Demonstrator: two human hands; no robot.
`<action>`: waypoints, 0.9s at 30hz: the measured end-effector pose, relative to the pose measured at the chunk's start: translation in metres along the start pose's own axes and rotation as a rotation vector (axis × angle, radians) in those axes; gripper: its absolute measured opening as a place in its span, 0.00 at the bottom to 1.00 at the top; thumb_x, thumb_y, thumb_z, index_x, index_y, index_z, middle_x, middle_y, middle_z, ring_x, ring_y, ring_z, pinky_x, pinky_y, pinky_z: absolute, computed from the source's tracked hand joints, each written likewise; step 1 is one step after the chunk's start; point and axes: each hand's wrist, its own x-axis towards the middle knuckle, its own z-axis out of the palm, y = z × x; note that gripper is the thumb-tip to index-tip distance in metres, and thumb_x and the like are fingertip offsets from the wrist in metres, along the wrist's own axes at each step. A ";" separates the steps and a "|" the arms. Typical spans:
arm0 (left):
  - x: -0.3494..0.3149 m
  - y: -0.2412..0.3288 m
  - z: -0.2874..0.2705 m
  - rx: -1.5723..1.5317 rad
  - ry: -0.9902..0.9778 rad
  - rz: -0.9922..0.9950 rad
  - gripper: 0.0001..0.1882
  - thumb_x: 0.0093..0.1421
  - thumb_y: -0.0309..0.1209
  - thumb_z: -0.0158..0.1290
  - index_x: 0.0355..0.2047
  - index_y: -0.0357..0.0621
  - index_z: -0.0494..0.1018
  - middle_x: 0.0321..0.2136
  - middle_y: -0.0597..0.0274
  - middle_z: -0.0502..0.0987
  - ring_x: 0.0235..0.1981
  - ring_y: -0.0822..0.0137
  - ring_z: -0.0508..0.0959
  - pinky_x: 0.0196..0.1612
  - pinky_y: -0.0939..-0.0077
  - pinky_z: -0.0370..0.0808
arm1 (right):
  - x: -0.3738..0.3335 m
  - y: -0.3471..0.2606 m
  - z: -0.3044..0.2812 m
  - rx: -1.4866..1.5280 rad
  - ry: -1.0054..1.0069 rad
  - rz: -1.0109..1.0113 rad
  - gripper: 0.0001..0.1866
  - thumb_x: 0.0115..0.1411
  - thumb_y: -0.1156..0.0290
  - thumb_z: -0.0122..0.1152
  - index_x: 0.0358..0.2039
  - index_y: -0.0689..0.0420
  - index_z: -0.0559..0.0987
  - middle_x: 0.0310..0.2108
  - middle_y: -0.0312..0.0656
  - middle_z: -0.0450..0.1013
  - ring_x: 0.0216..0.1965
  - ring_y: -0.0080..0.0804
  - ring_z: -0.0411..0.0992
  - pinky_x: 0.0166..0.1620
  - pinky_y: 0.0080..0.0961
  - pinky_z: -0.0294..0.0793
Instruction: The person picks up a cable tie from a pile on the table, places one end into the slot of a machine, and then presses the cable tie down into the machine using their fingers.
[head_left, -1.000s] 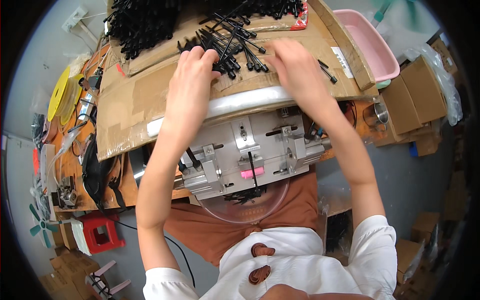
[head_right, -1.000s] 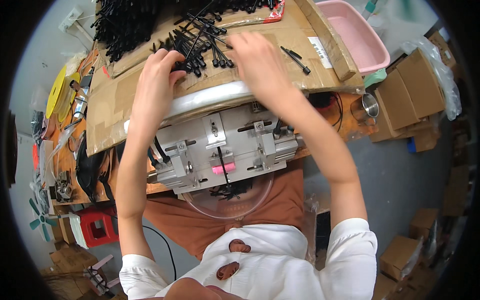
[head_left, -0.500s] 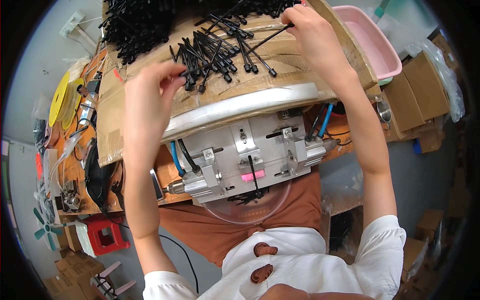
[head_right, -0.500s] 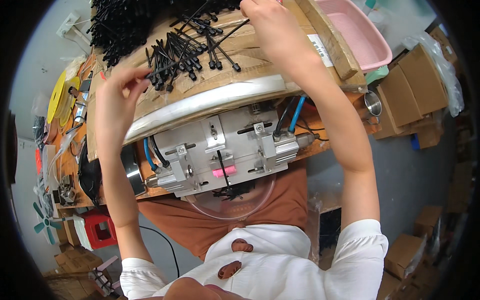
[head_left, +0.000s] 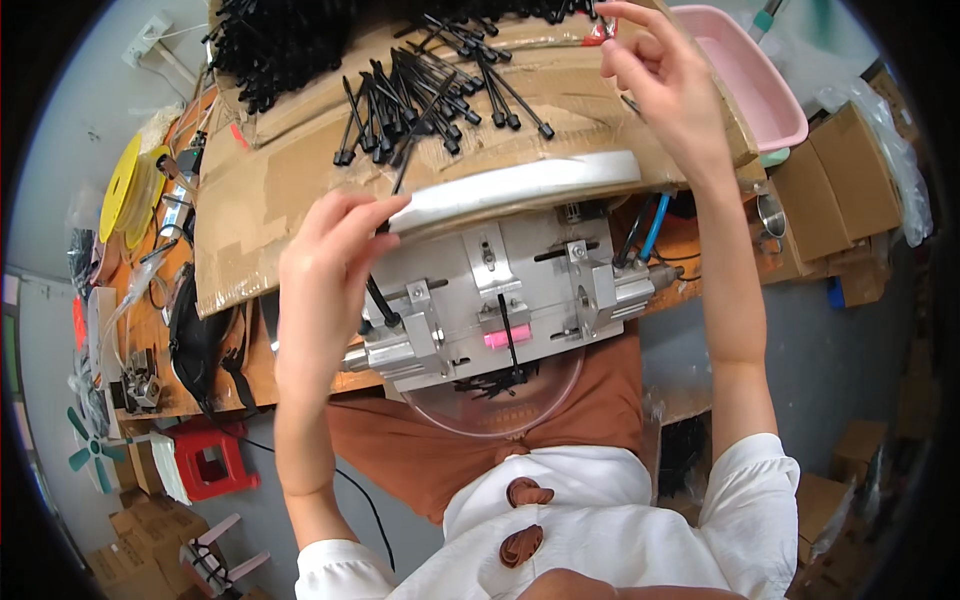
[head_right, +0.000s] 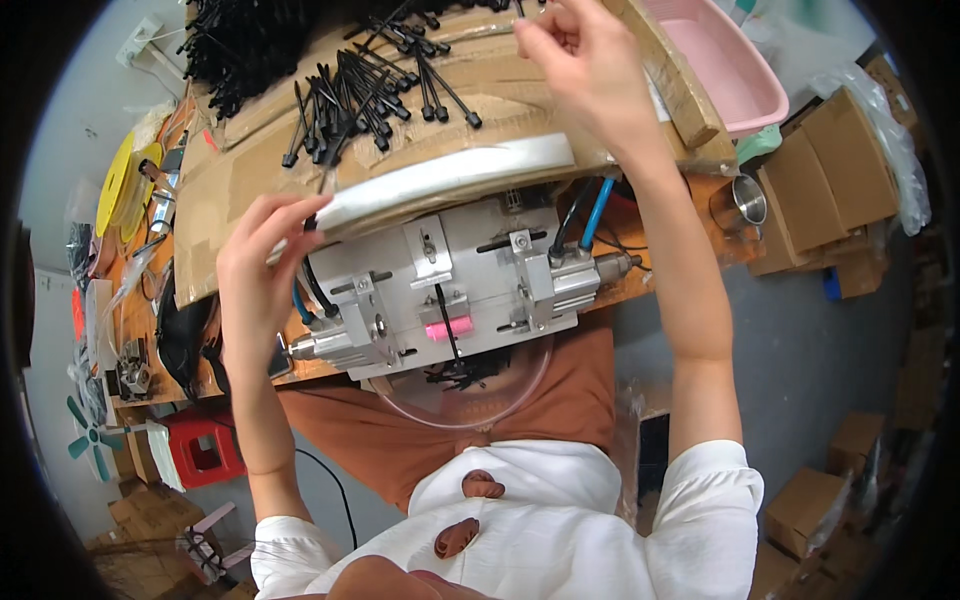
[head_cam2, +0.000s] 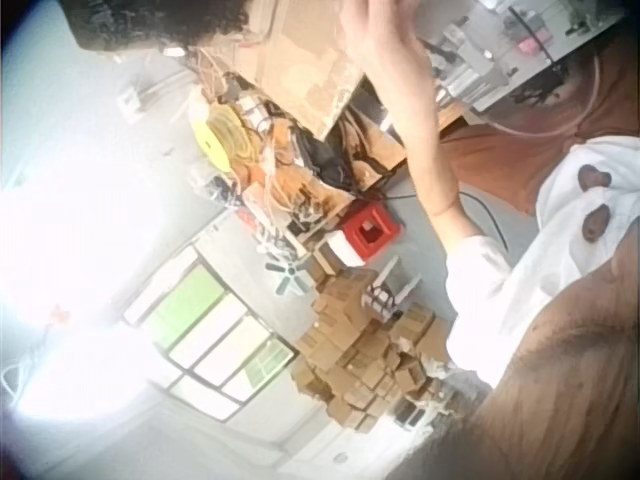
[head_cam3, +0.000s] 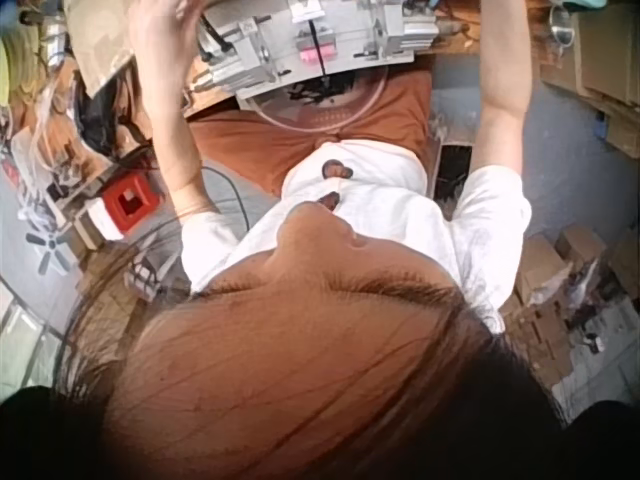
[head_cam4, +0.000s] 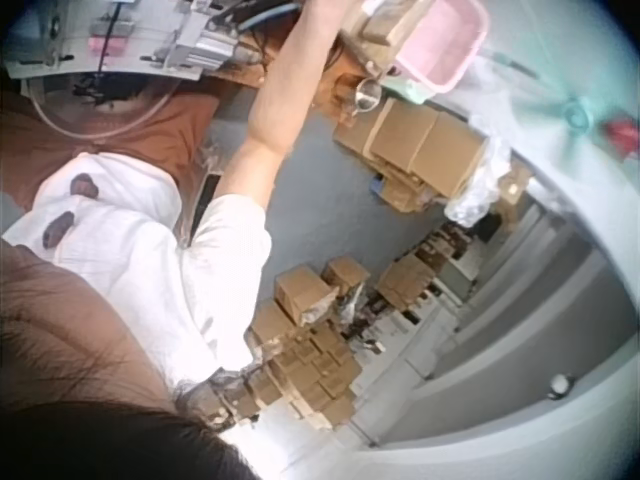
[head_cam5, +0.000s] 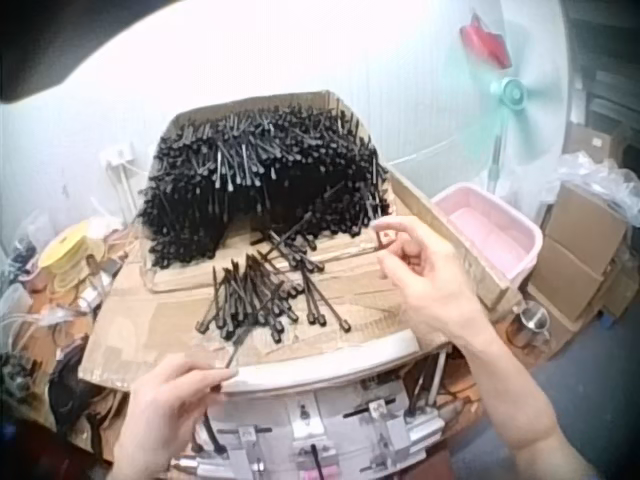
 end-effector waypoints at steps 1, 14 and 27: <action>-0.012 0.012 0.005 0.022 0.081 -0.025 0.26 0.47 0.12 0.55 0.49 0.44 0.75 0.32 0.55 0.73 0.30 0.59 0.73 0.36 0.69 0.72 | -0.002 -0.001 -0.006 -0.004 -0.005 0.016 0.09 0.65 0.73 0.52 0.43 0.63 0.74 0.26 0.37 0.74 0.26 0.20 0.70 0.32 0.15 0.71; -0.126 0.072 0.117 0.222 -0.137 -0.137 0.37 0.50 0.22 0.57 0.61 0.30 0.57 0.33 0.57 0.67 0.34 0.60 0.67 0.40 0.69 0.68 | -0.059 -0.015 -0.031 0.500 -0.022 0.069 0.13 0.65 0.74 0.52 0.48 0.67 0.72 0.35 0.47 0.75 0.32 0.22 0.70 0.34 0.17 0.69; -0.082 0.063 0.073 0.148 -0.165 -0.037 0.33 0.51 0.25 0.57 0.58 0.33 0.62 0.34 0.55 0.68 0.36 0.59 0.68 0.42 0.68 0.69 | -0.180 -0.038 0.012 -0.080 -0.108 -0.149 0.30 0.47 0.88 0.66 0.54 0.67 0.71 0.32 0.44 0.75 0.28 0.28 0.74 0.30 0.23 0.75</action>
